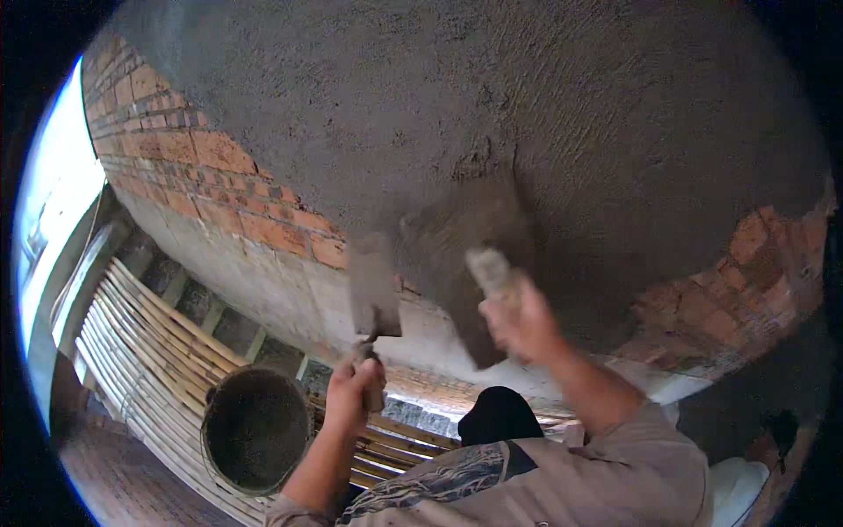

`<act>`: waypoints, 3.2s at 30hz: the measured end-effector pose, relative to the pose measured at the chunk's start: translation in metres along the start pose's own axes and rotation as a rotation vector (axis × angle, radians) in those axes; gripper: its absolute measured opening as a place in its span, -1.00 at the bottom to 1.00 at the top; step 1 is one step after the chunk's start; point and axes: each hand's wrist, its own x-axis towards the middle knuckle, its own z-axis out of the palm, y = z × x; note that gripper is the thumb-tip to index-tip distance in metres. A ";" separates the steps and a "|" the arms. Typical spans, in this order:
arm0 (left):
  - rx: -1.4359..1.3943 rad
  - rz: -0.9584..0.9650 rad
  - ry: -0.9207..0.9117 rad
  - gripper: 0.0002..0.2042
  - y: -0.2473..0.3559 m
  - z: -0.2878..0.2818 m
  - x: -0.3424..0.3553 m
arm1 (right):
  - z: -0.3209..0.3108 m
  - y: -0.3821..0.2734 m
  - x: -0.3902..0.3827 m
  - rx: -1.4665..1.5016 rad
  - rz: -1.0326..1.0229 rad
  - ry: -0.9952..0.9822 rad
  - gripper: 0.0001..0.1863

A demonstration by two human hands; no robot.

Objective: Applying and smoothing plaster onto a brick wall using a trowel.

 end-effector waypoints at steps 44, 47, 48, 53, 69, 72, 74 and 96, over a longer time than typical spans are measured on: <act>0.750 0.302 0.165 -0.22 -0.043 -0.005 0.045 | -0.105 -0.078 0.053 -1.662 -0.171 -0.273 -0.69; 0.694 0.219 0.148 -0.21 -0.035 -0.009 0.036 | -0.106 -0.081 0.048 -1.697 -0.228 -0.299 -0.69; 0.694 0.220 0.150 -0.21 -0.034 -0.012 0.034 | -0.104 -0.083 0.049 -1.697 -0.230 -0.299 -0.69; 0.696 0.214 0.168 -0.21 -0.041 -0.023 0.031 | -0.097 -0.085 0.053 -1.558 -0.206 -0.107 -0.69; 0.687 0.221 0.126 -0.22 -0.062 -0.019 0.037 | -0.109 -0.070 0.020 -1.304 0.011 -0.183 -0.69; 0.716 0.307 0.114 -0.22 -0.070 -0.018 0.040 | -0.118 -0.066 0.011 -1.235 0.057 -0.181 -0.67; 0.721 0.298 0.116 -0.22 -0.069 -0.011 0.043 | -0.123 -0.064 0.013 -1.189 0.087 -0.176 -0.67; 0.701 0.324 0.118 -0.26 -0.085 -0.016 0.048 | -0.121 -0.078 0.049 -1.815 -0.269 0.213 -0.66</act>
